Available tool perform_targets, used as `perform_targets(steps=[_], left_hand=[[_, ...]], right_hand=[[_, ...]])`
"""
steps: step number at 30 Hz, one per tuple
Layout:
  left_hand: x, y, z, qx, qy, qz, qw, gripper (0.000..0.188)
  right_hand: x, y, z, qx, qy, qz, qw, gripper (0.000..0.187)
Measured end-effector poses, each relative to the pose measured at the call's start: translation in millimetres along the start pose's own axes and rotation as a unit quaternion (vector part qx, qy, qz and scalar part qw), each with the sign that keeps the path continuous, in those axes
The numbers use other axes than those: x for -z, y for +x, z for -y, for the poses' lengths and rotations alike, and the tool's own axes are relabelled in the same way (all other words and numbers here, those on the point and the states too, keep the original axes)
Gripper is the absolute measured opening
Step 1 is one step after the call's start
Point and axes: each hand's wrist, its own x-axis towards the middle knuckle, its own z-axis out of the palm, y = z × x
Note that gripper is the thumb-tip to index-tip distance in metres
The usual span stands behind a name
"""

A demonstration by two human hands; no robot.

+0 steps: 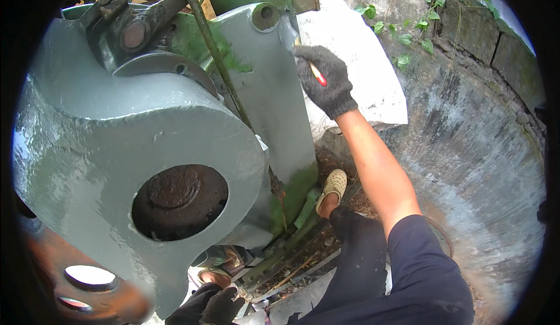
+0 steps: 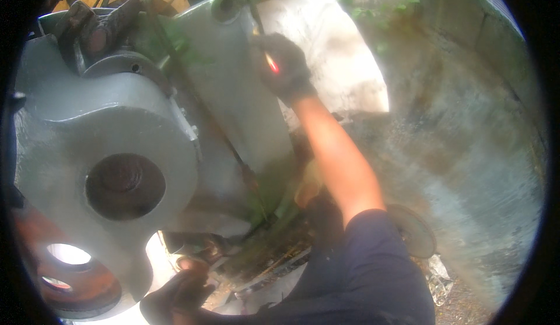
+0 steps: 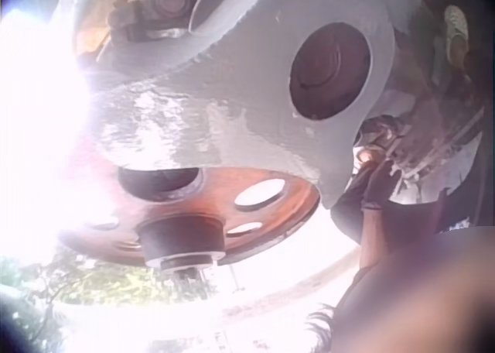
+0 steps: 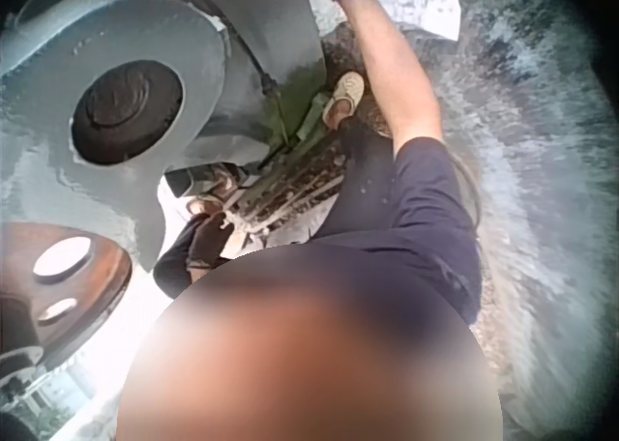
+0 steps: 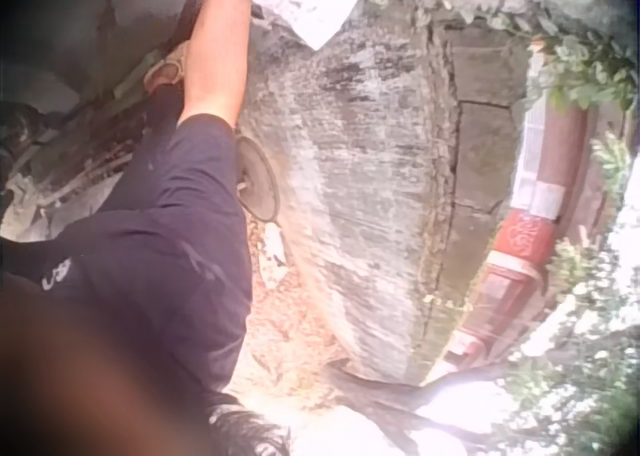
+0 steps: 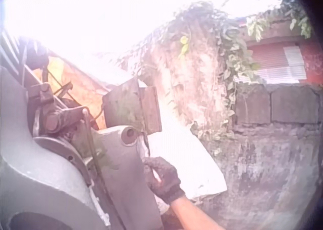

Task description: The person paints a large green metal machine part with gray paint using a brush. They repeatedly dip the brush into a small container and apply paint to the curved and flat surfaces of the object.

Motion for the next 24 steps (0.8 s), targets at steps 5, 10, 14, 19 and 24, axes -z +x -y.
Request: perform_targets(steps=[5,10,14,19,24], left_hand=[[-10.0,-13.5,32.5,-0.008,-0.069,-0.031,0.997,0.038],[-1.1,-1.5,15.8,-0.010,0.018,0.025,0.999,0.039],[15.0,2.1,-22.5,-0.021,0.045,-0.007,0.999,0.041],[14.3,-3.8,-5.4,-0.021,0.062,0.038,0.997,0.045],[28.8,5.3,-35.3,-0.048,0.066,0.016,0.997,0.042]], right_hand=[[22.2,2.1,16.5,0.012,0.060,0.037,0.997,0.021],[9.8,7.0,0.1,0.054,0.025,0.033,0.998,0.024],[20.0,2.7,-0.6,0.027,0.018,0.072,0.997,0.023],[11.0,17.2,7.3,0.027,0.040,0.032,0.998,0.023],[21.3,-14.9,-8.7,0.045,0.020,0.108,0.993,0.019]])
